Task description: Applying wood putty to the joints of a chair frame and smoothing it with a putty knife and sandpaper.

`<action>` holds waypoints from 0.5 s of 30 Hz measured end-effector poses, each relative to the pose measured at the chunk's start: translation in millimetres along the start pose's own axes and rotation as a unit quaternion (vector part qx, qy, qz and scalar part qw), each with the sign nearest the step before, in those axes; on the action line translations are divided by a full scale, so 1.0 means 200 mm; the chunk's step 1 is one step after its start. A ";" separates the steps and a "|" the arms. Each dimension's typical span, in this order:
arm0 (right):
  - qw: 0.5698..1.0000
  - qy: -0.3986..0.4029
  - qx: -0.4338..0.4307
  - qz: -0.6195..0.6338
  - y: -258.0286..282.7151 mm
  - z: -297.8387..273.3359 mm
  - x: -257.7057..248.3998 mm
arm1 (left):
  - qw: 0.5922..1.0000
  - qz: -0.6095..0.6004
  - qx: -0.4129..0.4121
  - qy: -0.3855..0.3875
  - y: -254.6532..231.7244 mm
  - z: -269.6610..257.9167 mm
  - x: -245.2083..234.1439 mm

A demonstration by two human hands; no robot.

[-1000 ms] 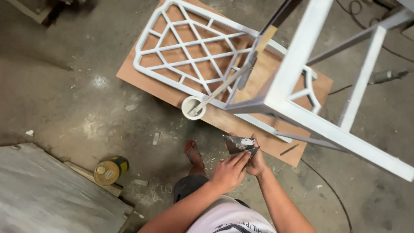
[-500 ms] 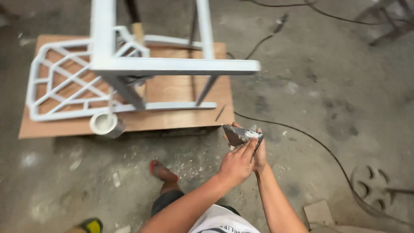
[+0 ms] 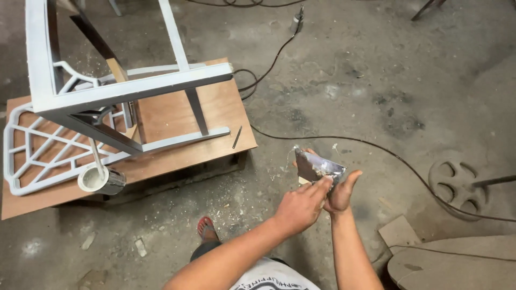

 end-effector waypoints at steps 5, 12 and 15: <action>0.995 -0.012 -0.098 0.028 0.06 0.08 -0.29 | 0.999 0.012 0.007 -0.050 -0.09 0.08 0.03; 0.986 0.021 -0.162 -0.024 0.09 0.06 -0.22 | 0.992 -0.093 -0.074 -0.040 0.01 0.21 -0.13; 0.983 0.040 -0.172 -0.055 0.07 0.10 -0.28 | 0.967 -0.202 -0.158 -0.005 0.16 0.23 -0.11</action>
Point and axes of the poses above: each hand's wrist, its own z-axis towards the middle knuckle, its own x-axis out of the palm, y = z × x, the point moved 9 cm from there along z, towards the middle knuckle, and after that the axes turned 15 degrees about z, right-handed, at the moved point
